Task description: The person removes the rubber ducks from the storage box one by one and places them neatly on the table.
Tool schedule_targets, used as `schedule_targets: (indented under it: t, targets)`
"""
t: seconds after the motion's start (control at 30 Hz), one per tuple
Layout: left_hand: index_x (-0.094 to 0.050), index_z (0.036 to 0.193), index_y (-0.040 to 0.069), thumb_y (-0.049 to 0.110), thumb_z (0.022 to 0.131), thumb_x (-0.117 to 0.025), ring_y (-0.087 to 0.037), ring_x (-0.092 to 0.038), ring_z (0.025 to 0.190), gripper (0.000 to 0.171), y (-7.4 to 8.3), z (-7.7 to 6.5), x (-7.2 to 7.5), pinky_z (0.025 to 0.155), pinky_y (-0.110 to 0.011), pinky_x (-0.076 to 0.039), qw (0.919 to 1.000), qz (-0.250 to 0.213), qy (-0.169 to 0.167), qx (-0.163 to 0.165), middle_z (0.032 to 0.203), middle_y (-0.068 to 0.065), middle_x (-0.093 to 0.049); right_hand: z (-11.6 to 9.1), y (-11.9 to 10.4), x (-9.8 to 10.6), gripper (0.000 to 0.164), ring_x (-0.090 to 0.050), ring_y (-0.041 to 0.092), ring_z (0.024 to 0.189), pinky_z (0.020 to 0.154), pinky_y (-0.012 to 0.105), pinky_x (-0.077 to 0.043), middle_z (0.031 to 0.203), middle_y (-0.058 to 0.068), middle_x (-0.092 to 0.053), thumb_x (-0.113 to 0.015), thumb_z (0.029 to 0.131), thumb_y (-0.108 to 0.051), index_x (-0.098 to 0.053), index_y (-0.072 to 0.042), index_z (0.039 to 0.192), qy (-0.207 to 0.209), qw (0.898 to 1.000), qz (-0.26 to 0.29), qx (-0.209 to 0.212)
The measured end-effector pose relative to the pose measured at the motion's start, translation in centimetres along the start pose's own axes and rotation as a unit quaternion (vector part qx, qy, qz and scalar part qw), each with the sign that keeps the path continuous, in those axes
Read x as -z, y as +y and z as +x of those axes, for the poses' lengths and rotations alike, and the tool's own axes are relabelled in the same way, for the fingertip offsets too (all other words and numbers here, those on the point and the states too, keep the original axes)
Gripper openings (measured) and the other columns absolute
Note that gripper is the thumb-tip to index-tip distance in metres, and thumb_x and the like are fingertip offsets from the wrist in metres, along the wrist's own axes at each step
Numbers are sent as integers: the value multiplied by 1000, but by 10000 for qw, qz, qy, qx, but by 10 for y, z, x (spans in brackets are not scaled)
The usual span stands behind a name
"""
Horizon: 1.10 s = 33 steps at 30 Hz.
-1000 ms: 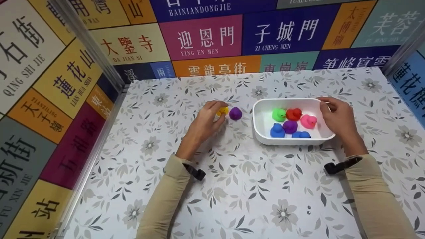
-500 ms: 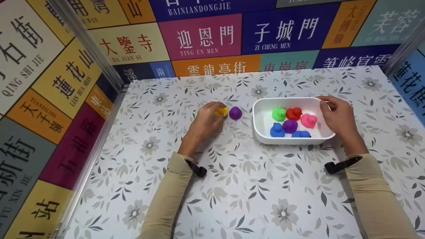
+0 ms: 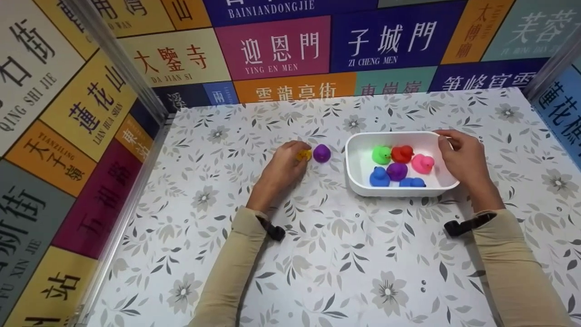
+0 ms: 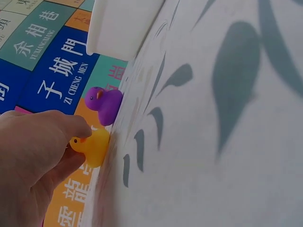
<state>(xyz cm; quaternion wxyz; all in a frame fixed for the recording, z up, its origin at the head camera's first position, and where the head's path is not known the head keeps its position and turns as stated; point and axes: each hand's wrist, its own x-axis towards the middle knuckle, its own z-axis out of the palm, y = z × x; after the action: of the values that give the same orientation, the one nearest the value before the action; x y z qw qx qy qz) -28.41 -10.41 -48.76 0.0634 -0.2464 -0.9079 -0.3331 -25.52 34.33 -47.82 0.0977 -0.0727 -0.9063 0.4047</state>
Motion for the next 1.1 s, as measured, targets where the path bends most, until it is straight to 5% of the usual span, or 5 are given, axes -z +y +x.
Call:
schedule_targets:
  t: [0.13,0.43,0.8,1.1]
  targets:
    - [-71,136,7,7,103,-64,-28,-64,137,33,0,-1,-1,120,-39,-50,9999,-47,-72,124,142,-13,-70,-1,-1,0,50,-66,22,129,101,24,-44,143,20,-71,-49,112,-48,-69,-16,146,-43,10000,-46,-34]
    - [-66,142,16,22,105,-70,-25,-61,141,38,7,-3,0,120,-39,-50,9991,320,54,279,150,-11,-64,-1,0,0,49,-56,-15,101,89,16,-41,138,21,-73,-51,111,-47,-70,-17,144,-6,10000,27,77]
    - [-68,140,14,26,106,-70,-25,-62,138,36,40,1,9,118,-38,-53,9953,835,355,-339,144,-9,-68,-1,1,-1,50,-56,-6,98,87,20,-40,135,22,-74,-49,112,-46,-70,-16,145,44,9999,12,95]
    - [-70,137,15,25,106,-68,-19,-66,130,32,65,5,2,107,-33,-58,9905,946,265,-962,137,-6,-72,-1,0,-1,49,-56,-7,97,86,18,-40,135,23,-74,-49,112,-46,-69,-15,146,39,9999,-4,109]
